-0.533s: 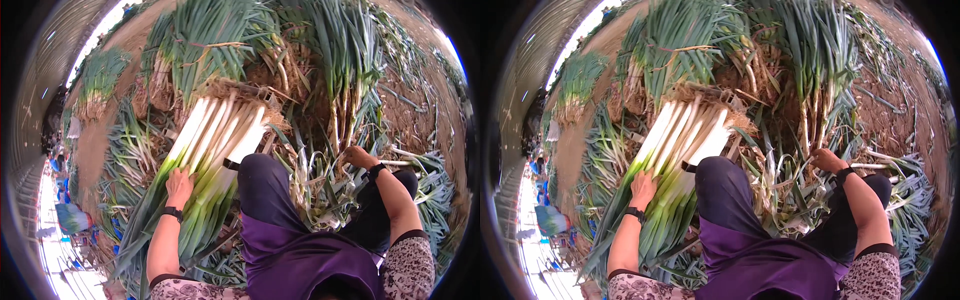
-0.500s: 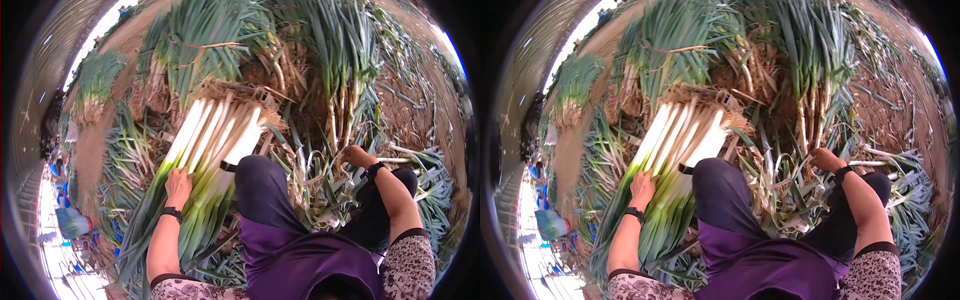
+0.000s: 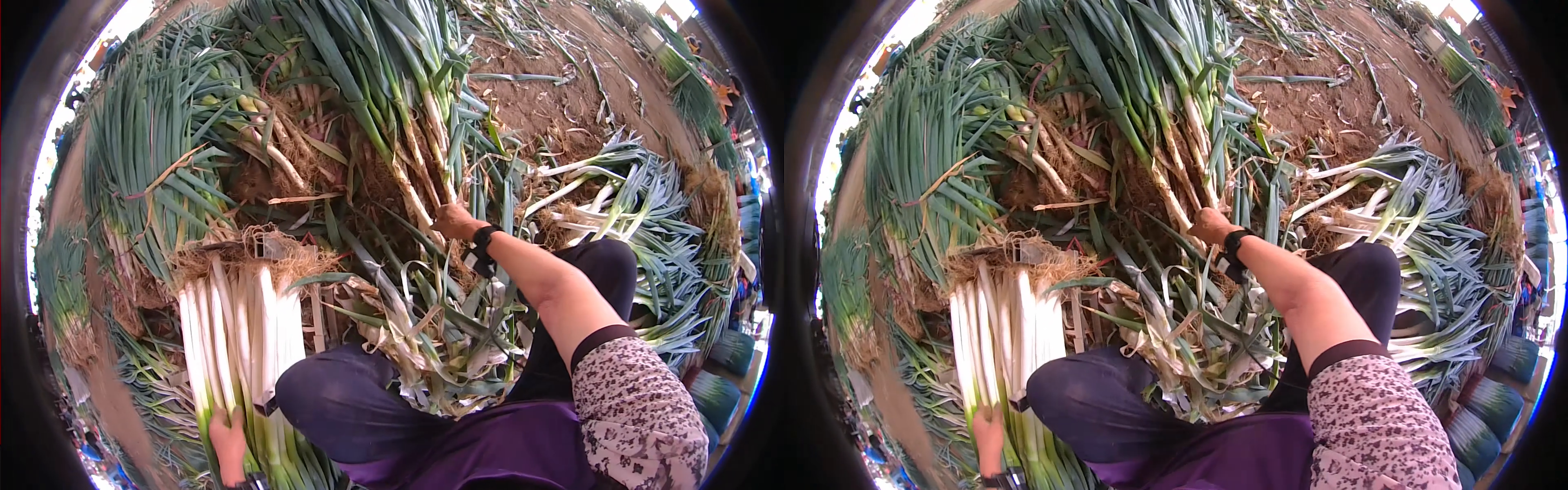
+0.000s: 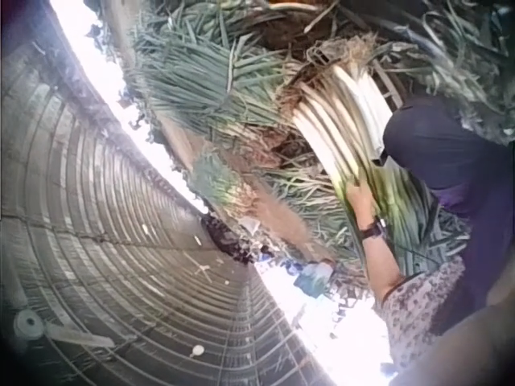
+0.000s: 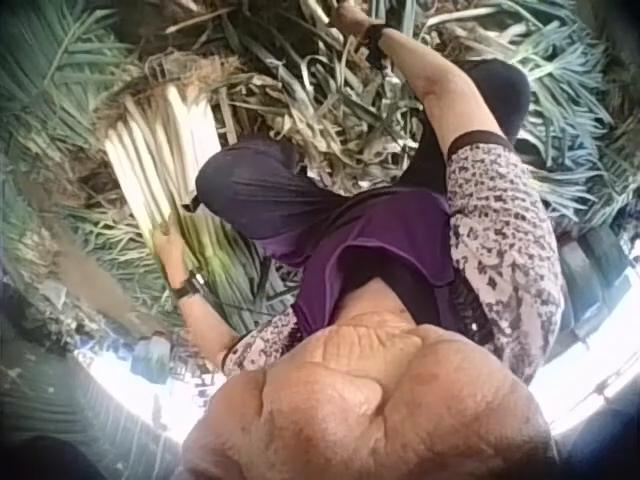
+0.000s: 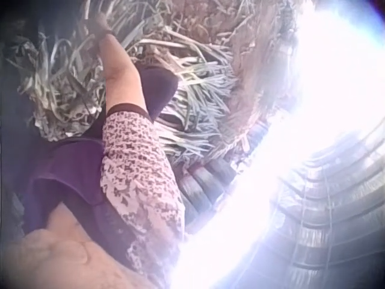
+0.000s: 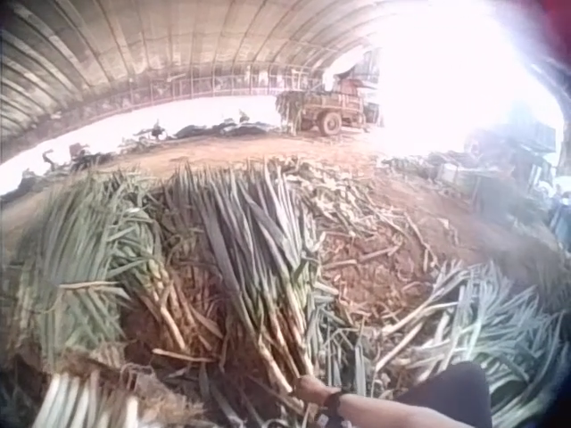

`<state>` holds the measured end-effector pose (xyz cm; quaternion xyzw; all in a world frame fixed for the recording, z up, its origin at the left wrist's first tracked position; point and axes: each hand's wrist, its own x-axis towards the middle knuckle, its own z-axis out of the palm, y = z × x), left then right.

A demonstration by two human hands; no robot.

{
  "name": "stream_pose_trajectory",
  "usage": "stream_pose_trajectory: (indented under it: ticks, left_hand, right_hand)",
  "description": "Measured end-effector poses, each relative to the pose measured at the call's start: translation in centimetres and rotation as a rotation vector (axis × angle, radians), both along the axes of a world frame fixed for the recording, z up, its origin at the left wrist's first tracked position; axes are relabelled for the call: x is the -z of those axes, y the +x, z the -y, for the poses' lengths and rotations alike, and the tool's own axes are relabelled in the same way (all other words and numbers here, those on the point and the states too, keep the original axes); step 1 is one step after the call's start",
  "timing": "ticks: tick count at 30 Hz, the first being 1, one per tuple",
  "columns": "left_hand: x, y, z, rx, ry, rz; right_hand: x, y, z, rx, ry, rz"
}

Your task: The recorder is cleaning and peeling leeks in a large agricultural warehouse.

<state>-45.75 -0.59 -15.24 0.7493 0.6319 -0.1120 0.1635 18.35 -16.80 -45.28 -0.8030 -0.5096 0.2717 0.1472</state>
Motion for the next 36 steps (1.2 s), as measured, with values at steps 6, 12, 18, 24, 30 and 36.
stream_pose_trajectory:
  ticks: [6, 12, 18, 24, 30, 36]
  left_hand:
    - [-8.2, 14.0, 3.3, -0.117, 0.148, 0.669]
    - [-3.9, 29.6, -0.6, -0.031, -0.306, 0.996]
    - [9.3, 38.7, -2.0, -0.772, -1.018, 1.44]
    - [13.5, 39.3, 6.2, -0.788, -1.129, 1.605]
    - [10.5, 39.1, 8.2, -0.797, -1.142, 1.586]
    - [7.2, 37.5, 9.0, -0.755, -0.914, 1.769]
  right_hand:
    - [-1.5, -8.3, -4.6, 0.391, -0.087, -0.514]
    - [-14.0, -11.7, -2.3, 0.265, -0.134, -1.493]
    - [-25.8, -15.3, 5.3, 0.105, -0.33, -1.696]
    - [-26.9, -17.0, 11.4, 0.007, -0.374, -1.291]
    - [-27.2, -14.0, 4.0, 0.445, 0.07, -0.973]
    - [-28.3, -15.3, 6.8, 0.183, -0.09, -0.609]
